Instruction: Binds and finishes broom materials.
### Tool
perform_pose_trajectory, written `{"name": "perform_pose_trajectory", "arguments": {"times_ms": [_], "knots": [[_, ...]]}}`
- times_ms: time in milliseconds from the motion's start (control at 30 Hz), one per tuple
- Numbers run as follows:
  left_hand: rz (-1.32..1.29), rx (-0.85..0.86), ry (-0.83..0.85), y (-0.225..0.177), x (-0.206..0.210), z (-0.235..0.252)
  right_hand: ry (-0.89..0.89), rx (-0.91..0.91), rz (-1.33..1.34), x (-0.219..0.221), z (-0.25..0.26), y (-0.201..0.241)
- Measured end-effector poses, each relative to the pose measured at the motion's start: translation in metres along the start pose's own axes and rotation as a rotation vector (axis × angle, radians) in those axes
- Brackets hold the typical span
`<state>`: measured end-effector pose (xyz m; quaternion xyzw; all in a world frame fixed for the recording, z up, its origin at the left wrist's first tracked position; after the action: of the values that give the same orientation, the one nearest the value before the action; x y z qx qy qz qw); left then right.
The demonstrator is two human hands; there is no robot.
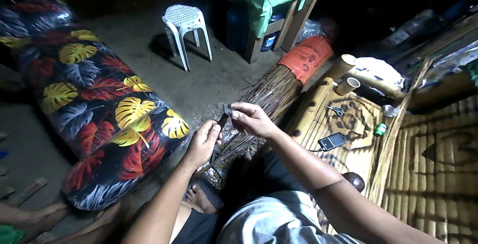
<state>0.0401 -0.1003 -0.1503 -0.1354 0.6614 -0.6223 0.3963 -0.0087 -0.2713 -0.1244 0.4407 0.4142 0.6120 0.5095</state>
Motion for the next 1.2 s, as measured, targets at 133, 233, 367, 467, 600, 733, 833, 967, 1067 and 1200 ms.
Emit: {"name": "perform_pose_trajectory", "arguments": {"times_ms": [133,233,367,467,600,733,833,967,1067,1200], "knots": [[0.054,0.001,0.037,0.004,-0.001,0.002,-0.045,-0.062,0.014,-0.014,0.013,0.021],[-0.012,-0.048,0.034,0.003,-0.006,0.004,-0.025,-0.075,-0.028,-0.017,0.015,0.026],[-0.070,0.013,0.009,0.005,-0.016,0.010,0.079,-0.032,-0.125,-0.002,0.012,0.011],[-0.191,-0.006,0.025,0.006,-0.017,0.012,0.191,-0.022,-0.208,0.010,0.012,-0.005],[-0.391,-0.078,0.088,0.008,-0.013,0.011,0.231,-0.059,-0.240,0.011,0.015,-0.010],[-0.505,-0.166,0.164,0.007,-0.008,0.009,0.174,-0.098,-0.214,-0.003,0.017,-0.006],[-0.536,-0.196,0.184,0.005,-0.004,0.009,0.116,-0.109,-0.217,-0.012,0.016,-0.001],[-0.542,-0.205,0.195,0.005,-0.003,0.010,0.026,-0.154,-0.187,-0.029,0.019,0.000],[-0.507,-0.229,0.163,0.008,-0.003,0.011,-0.064,-0.204,-0.113,-0.044,0.024,0.001],[-0.482,-0.254,0.097,0.010,-0.006,0.012,-0.125,-0.100,-0.086,-0.040,0.018,0.004]]}}
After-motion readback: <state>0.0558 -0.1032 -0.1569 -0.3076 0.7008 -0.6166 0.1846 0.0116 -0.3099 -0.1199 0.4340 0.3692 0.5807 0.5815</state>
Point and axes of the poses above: each hand's wrist, its own z-axis towards the middle knuckle, its own x-axis out of the palm, y = z × x, the point moved 6 cm from there along z, towards the middle knuckle, and after that the axes turned 8 degrees about z, right-handed, at the moved point
